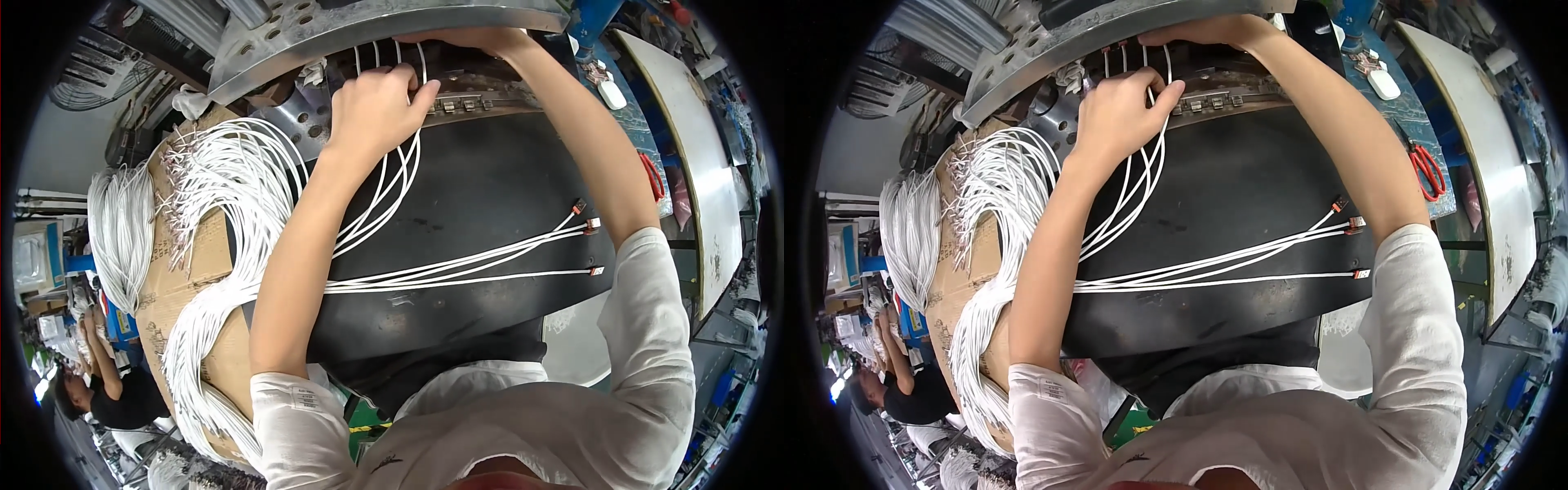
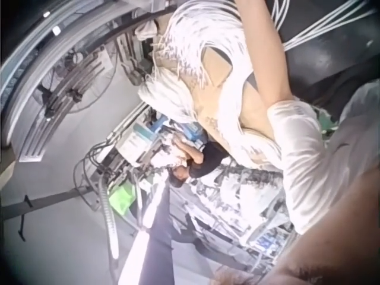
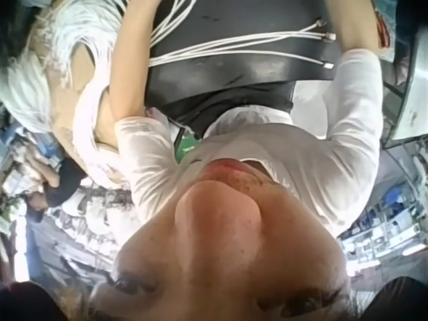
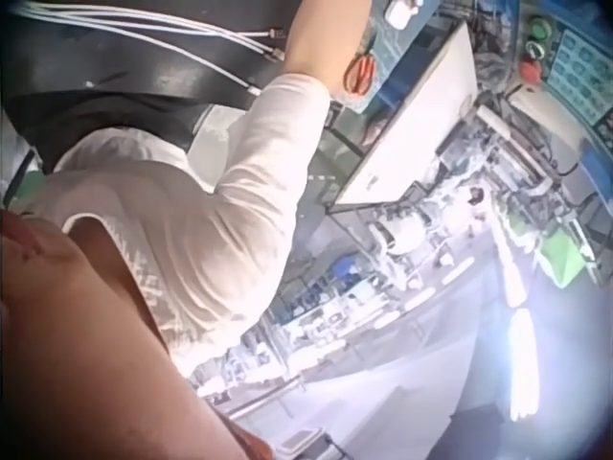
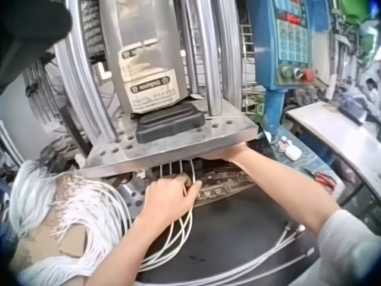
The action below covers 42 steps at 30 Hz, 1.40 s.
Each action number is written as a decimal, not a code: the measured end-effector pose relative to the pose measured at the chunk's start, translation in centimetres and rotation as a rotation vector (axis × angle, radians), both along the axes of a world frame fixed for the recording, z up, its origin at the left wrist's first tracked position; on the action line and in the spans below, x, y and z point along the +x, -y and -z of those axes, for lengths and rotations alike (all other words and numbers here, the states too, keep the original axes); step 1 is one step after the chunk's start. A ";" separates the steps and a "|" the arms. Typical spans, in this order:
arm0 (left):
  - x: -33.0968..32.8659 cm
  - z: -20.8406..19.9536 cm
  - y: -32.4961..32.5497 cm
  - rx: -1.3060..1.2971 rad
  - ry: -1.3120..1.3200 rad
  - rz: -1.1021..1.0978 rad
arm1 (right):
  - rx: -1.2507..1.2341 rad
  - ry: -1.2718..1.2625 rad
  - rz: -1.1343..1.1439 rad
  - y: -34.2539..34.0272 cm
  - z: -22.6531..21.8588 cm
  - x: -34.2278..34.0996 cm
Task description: The person inserts USB cable ends into a metal mold by hand, places the loaded mold into an industrial press machine, and removes the processed cables.
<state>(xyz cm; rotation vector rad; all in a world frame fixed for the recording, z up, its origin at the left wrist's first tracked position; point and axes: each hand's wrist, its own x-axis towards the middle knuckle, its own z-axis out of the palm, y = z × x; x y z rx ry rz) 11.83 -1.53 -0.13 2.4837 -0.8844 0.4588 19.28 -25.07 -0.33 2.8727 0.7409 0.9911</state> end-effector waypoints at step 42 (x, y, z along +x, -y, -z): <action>-32.5 11.6 -16.0 -1.022 -1.120 -0.740 | 2.710 -1.009 -0.052 -9.5 15.1 -43.7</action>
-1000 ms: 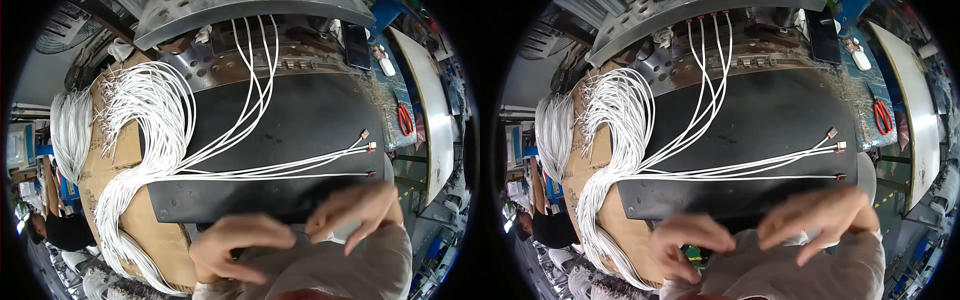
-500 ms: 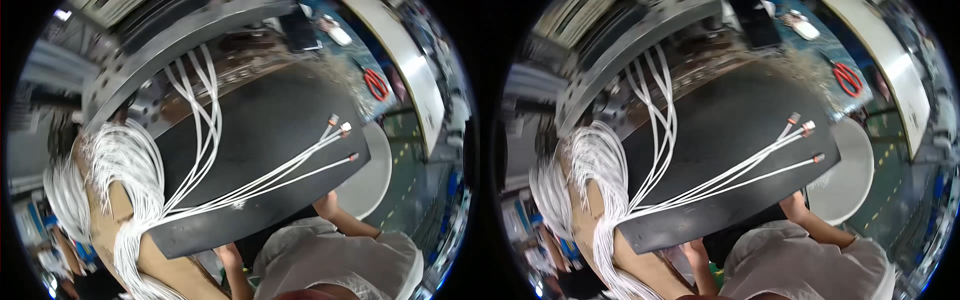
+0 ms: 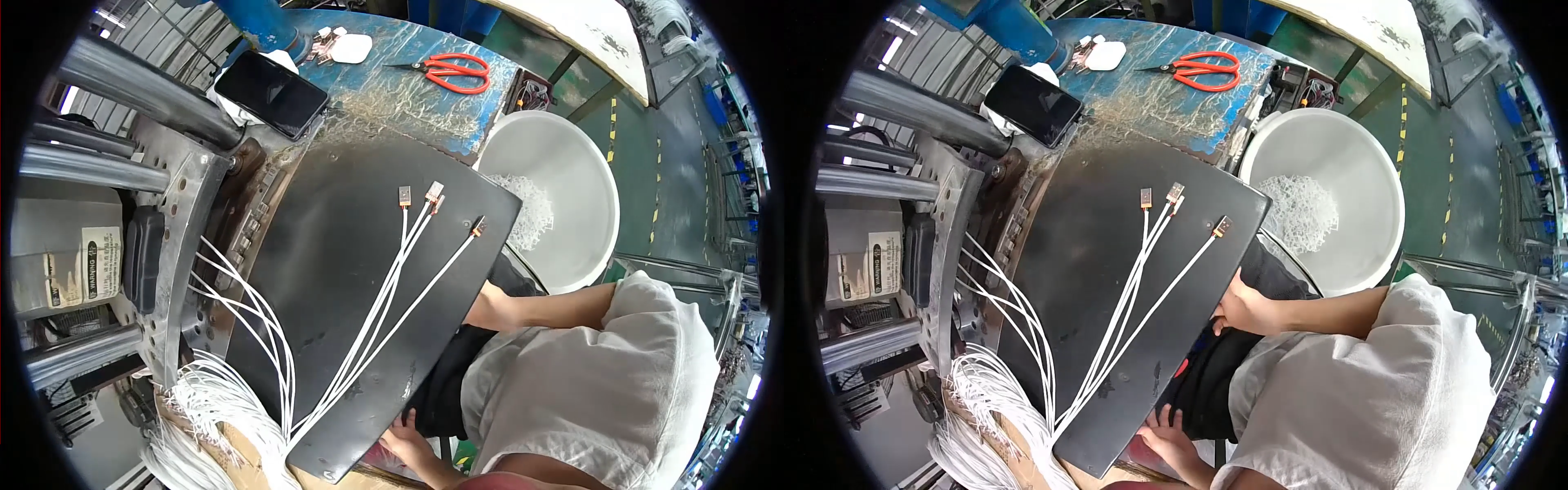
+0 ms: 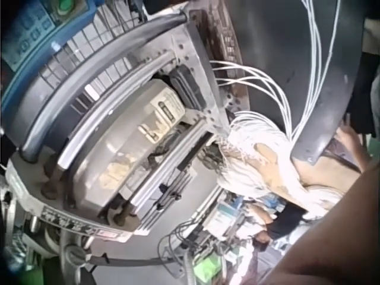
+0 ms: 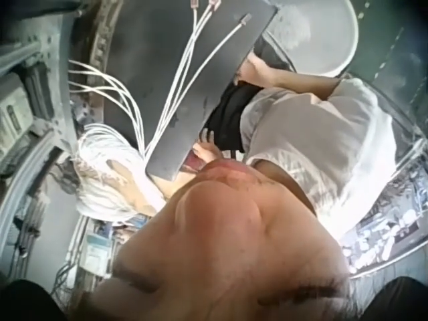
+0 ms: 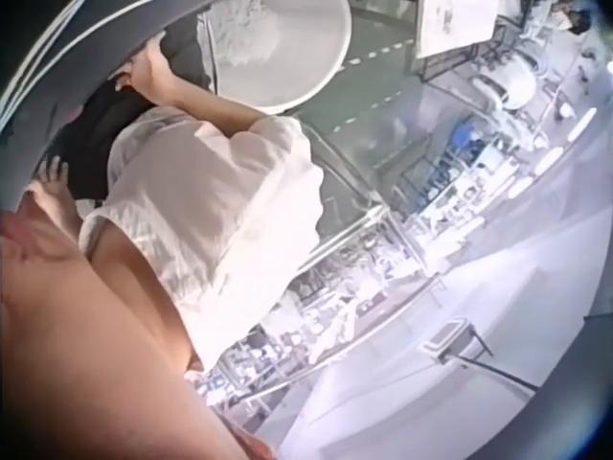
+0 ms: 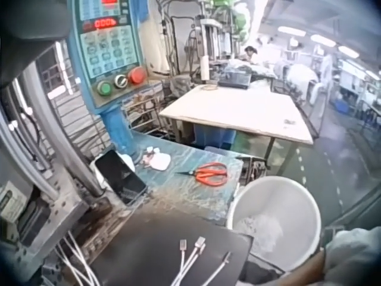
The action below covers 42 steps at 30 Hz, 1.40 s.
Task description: The person inserts USB cable ends into a metal mold by hand, places the loaded mold into an industrial press machine, and removes the processed cables.
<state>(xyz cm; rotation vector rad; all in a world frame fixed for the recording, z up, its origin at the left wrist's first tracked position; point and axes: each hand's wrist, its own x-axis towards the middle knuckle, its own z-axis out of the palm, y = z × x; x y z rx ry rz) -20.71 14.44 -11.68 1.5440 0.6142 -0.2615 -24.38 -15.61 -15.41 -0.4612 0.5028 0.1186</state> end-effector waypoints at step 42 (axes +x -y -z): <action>13.6 -16.4 10.9 0.947 0.851 1.526 | -1.163 -0.025 0.584 26.6 2.7 2.6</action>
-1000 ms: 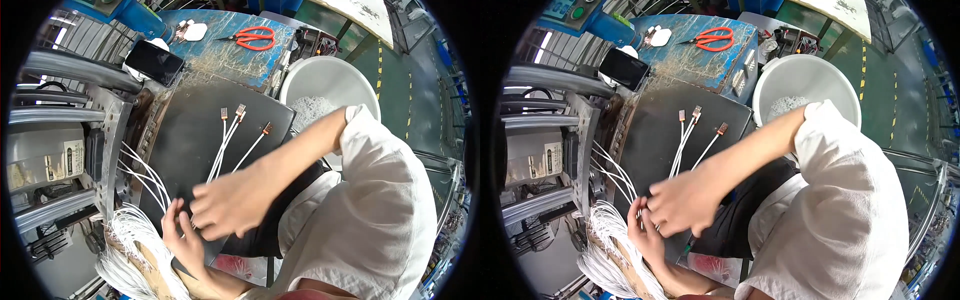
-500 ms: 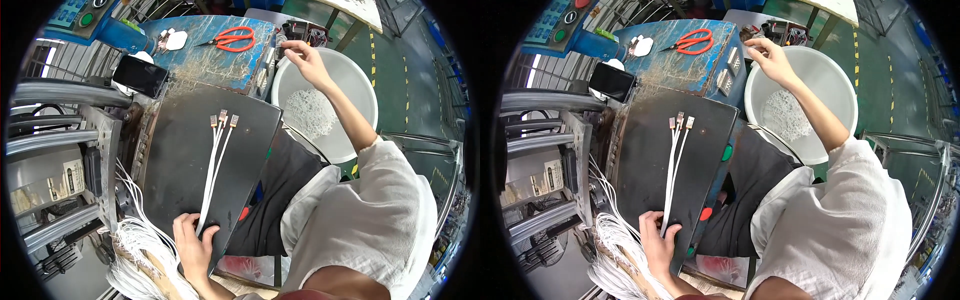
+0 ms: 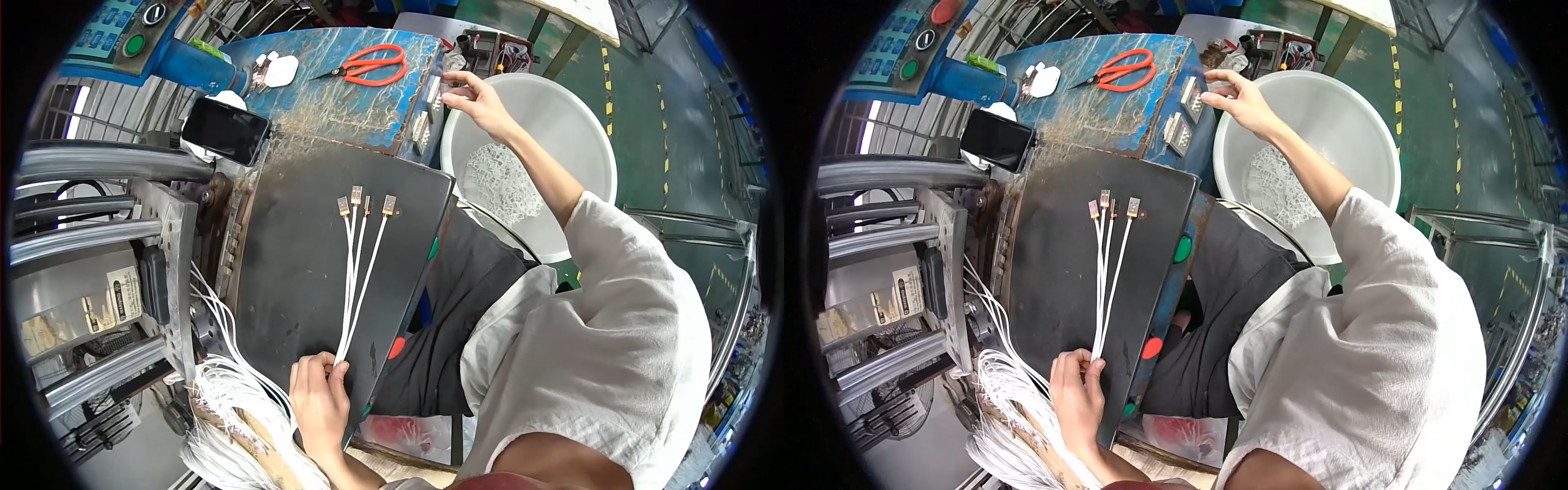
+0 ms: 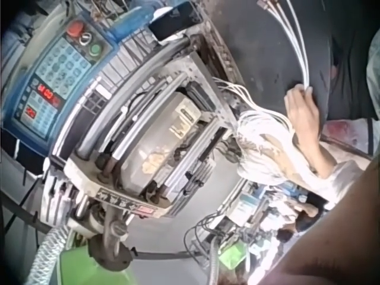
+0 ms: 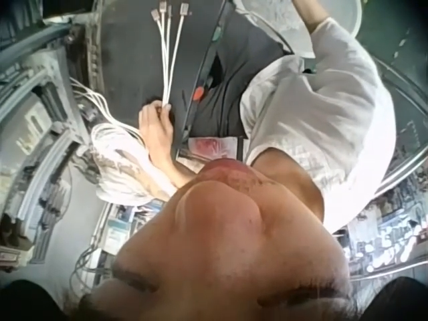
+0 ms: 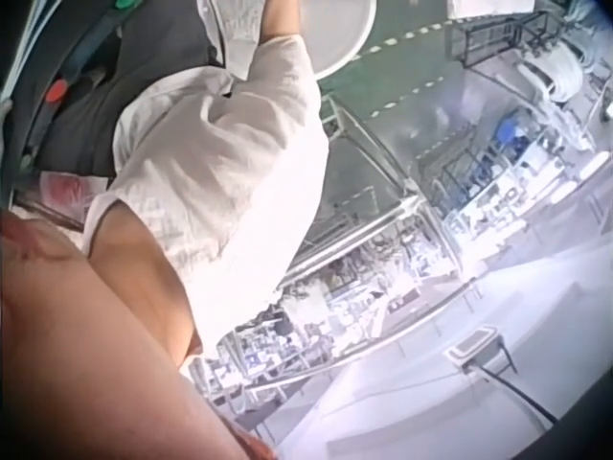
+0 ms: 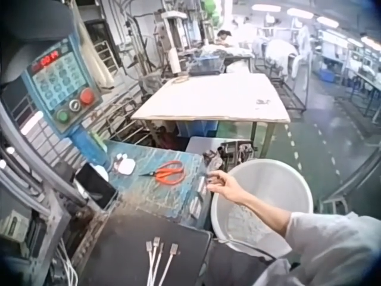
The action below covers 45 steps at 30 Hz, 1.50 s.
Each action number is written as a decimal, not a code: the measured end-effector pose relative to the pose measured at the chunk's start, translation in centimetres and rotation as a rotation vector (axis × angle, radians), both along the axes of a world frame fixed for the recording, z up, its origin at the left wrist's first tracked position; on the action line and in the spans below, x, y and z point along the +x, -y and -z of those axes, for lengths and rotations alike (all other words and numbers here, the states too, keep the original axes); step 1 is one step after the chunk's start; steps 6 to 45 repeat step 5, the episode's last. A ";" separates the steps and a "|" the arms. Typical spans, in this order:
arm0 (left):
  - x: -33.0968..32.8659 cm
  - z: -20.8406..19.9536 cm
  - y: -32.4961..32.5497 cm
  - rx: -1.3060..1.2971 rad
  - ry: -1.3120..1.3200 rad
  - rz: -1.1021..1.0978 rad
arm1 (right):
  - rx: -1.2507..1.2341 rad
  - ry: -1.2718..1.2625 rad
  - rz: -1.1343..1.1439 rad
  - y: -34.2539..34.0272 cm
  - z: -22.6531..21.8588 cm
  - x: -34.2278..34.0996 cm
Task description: The person inserts USB cable ends into a metal mold by hand, places the loaded mold into an industrial press machine, and removes the processed cables.
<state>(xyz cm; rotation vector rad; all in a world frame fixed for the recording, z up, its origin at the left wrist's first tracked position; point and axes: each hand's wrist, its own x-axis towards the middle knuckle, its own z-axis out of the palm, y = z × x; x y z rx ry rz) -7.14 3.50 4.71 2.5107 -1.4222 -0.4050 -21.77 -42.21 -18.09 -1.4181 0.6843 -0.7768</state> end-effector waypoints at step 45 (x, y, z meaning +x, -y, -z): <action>0.1 0.4 -0.5 -0.021 -0.005 -0.013 | 0.059 0.050 -0.046 0.0 0.5 0.1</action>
